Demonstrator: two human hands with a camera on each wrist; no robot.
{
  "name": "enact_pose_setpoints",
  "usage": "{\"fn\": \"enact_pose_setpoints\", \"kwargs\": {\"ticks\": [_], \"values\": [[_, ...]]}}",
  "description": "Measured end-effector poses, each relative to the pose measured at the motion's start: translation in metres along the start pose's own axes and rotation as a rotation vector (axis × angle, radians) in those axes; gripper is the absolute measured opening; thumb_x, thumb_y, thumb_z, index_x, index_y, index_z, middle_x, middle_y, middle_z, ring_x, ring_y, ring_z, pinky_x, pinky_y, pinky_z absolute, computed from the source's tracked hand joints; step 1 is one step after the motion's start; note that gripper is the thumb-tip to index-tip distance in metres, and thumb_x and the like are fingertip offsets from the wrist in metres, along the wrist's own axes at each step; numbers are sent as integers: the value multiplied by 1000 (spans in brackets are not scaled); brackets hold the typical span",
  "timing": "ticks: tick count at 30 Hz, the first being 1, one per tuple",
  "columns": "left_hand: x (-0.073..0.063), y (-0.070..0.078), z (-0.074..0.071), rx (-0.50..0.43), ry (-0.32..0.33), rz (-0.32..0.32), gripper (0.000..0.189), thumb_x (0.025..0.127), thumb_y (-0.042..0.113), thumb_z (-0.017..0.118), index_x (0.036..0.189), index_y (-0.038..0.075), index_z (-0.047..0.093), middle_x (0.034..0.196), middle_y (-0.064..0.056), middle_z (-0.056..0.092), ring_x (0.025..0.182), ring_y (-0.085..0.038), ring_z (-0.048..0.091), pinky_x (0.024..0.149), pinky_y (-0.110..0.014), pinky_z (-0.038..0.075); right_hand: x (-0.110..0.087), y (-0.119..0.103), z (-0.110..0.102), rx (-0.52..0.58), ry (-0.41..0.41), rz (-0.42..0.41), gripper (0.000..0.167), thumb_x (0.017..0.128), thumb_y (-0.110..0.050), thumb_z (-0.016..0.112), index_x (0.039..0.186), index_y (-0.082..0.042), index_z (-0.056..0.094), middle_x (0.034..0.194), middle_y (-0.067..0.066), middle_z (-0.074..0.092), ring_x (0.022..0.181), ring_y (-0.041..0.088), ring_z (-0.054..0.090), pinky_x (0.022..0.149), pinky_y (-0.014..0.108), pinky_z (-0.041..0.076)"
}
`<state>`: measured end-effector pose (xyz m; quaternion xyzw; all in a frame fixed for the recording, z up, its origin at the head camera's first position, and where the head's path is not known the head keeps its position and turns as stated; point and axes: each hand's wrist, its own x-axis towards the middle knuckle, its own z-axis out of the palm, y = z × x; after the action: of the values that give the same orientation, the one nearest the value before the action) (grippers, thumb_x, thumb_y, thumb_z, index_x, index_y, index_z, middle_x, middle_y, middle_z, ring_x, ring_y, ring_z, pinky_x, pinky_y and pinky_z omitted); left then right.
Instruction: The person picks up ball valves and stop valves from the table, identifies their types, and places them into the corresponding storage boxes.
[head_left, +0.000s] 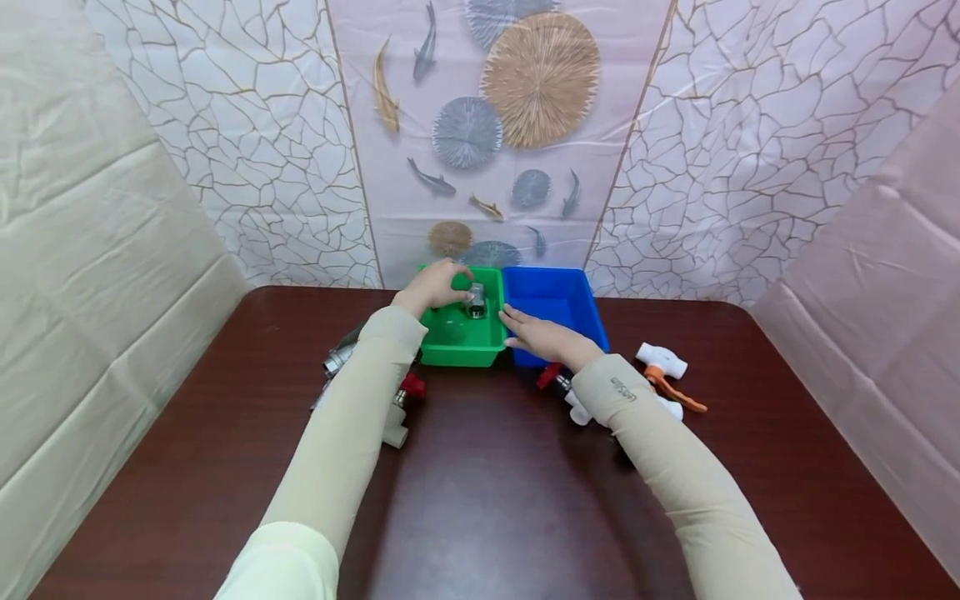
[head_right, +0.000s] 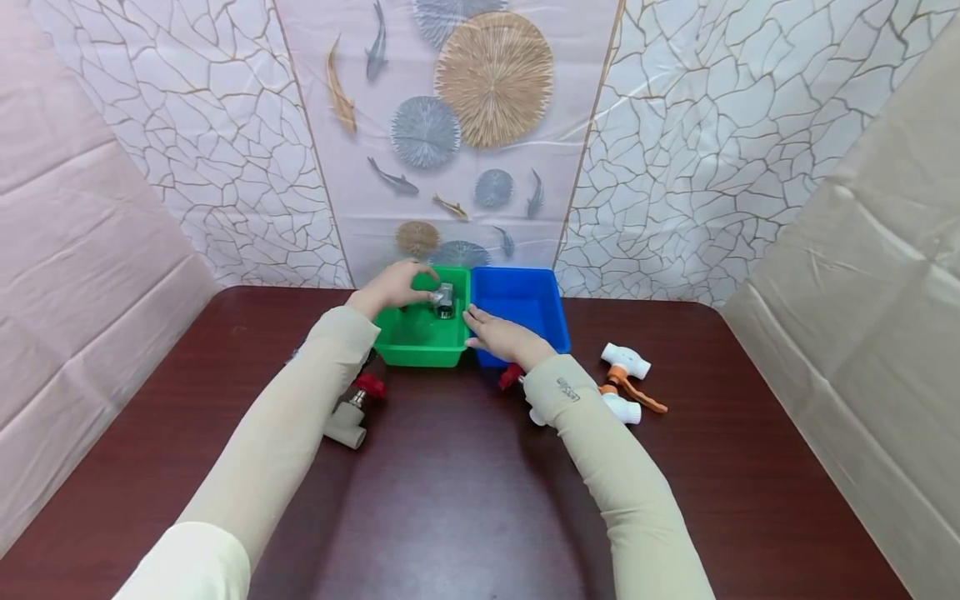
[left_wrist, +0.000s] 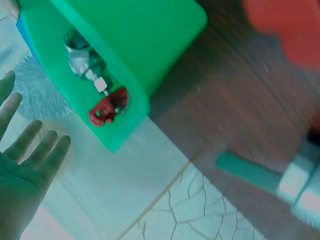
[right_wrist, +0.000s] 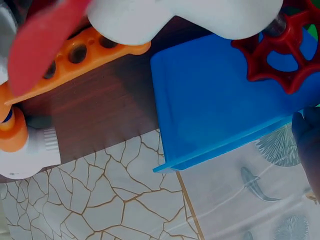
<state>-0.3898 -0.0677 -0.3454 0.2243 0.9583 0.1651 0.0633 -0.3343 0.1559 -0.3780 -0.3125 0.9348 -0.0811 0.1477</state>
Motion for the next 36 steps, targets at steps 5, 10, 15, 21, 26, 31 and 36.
{"fn": "enact_pose_setpoints", "kwargs": {"ticks": [5, 10, 15, 21, 26, 31, 36], "values": [[-11, -10, -3, -39, 50, 60, 40, 93, 24, 59, 131, 11, 54, 140, -17, 45, 129, -33, 43, 106, -47, 36, -2, -3, 1, -35, 44, -42, 56, 102, -24, 39, 150, -3, 18, 157, 17, 14, 144, 34, 18, 115, 48, 23], [-29, -27, 4, -72, 97, 94, 40, 92, 21, 61, 129, 6, 55, 132, -18, 53, 117, -36, 51, 100, -48, 41, 0, -11, 8, -96, 111, -122, 51, 102, -19, 39, 147, -1, 26, 154, 18, 24, 144, 34, 20, 115, 48, 22], [-45, -40, 14, -115, 116, 119, 40, 92, 20, 61, 129, 3, 55, 131, -18, 53, 121, -35, 49, 101, -48, 39, 0, -18, 16, -79, 176, -127, 50, 102, -21, 38, 148, -2, 27, 154, 18, 26, 143, 35, 21, 115, 48, 23], [-60, -43, 12, -146, 164, 129, 39, 91, 18, 62, 128, 5, 57, 132, -18, 51, 125, -36, 46, 104, -51, 38, -5, -27, 16, -61, 248, -109, 51, 101, -24, 42, 146, -1, 31, 151, 20, 30, 142, 35, 24, 113, 48, 26], [-75, -44, 10, -101, 191, 112, 37, 91, 20, 62, 127, 9, 58, 130, -17, 53, 122, -35, 49, 101, -50, 40, -8, -40, 20, -61, 335, -109, 50, 99, -25, 48, 142, -1, 40, 146, 20, 39, 138, 35, 34, 110, 48, 32], [-87, -44, 12, -61, 226, 116, 39, 91, 20, 63, 128, 11, 57, 132, -14, 53, 124, -32, 49, 101, -49, 41, -7, -54, 29, -80, 504, -84, 44, 96, -19, 54, 136, -2, 48, 132, 18, 54, 122, 33, 52, 100, 46, 44], [-94, -45, 15, -55, 264, 101, 42, 91, 23, 62, 131, 12, 55, 134, -13, 52, 125, -32, 49, 101, -50, 41, -7, -71, 35, -46, 595, -58, 42, 93, -16, 57, 132, -1, 52, 124, 16, 59, 114, 32, 57, 94, 45, 49]]}}
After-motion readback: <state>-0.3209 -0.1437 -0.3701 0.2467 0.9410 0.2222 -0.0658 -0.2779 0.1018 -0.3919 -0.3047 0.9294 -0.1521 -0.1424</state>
